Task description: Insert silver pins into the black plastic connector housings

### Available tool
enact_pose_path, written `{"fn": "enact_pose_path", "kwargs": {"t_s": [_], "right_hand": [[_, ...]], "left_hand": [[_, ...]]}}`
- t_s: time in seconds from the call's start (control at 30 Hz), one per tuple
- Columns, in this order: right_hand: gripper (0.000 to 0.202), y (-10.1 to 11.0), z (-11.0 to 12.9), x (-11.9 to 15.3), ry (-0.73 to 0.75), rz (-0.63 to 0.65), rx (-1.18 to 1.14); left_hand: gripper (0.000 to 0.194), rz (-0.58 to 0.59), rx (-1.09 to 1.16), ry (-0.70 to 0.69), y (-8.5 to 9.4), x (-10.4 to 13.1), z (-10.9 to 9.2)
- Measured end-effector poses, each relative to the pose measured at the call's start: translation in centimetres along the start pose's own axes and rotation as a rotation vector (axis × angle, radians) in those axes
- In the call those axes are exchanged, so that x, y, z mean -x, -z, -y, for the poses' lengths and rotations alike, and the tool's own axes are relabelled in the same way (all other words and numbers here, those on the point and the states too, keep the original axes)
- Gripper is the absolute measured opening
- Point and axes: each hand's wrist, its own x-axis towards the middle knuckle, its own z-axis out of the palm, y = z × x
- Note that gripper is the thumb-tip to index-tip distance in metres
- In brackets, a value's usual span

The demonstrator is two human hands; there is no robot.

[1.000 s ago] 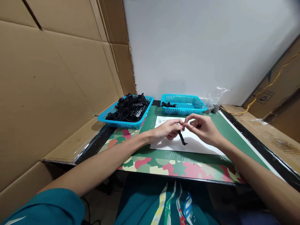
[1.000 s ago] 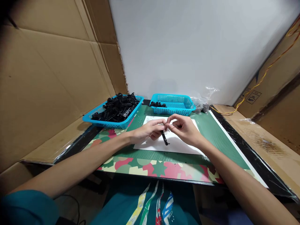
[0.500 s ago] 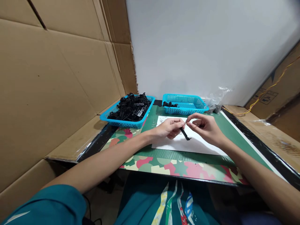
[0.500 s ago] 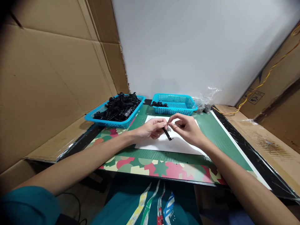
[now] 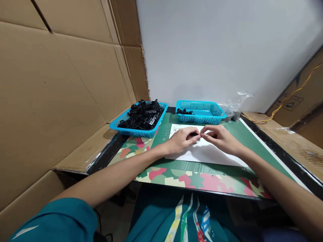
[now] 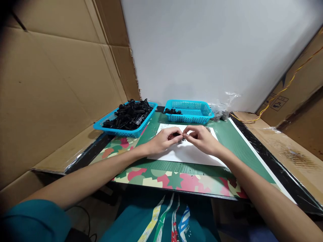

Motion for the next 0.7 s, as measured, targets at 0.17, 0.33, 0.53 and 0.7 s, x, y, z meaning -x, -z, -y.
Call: {"fn": "enact_pose_path", "kwargs": {"t_s": [0.17, 0.33, 0.53, 0.7], "right_hand": [[0.027, 1.4, -1.0, -0.3, -0.051, -0.028, 0.159], [0.022, 2.2, -2.2, -0.6, -0.191, -0.056, 0.226], [0.022, 2.0, -3.0, -0.8, -0.231, -0.016, 0.203], [0.02, 1.4, -3.2, -1.0, -0.205, -0.009, 0.208]], "left_hand": [[0.033, 0.015, -0.111, 0.05, -0.2, 0.4, -0.2], [0.043, 0.029, -0.081, 0.106, -0.8, 0.5, 0.0], [0.045, 0.081, -0.106, 0.205, -1.1, 0.3, 0.2], [0.044, 0.082, -0.094, 0.186, -1.2, 0.0, 0.7]]}}
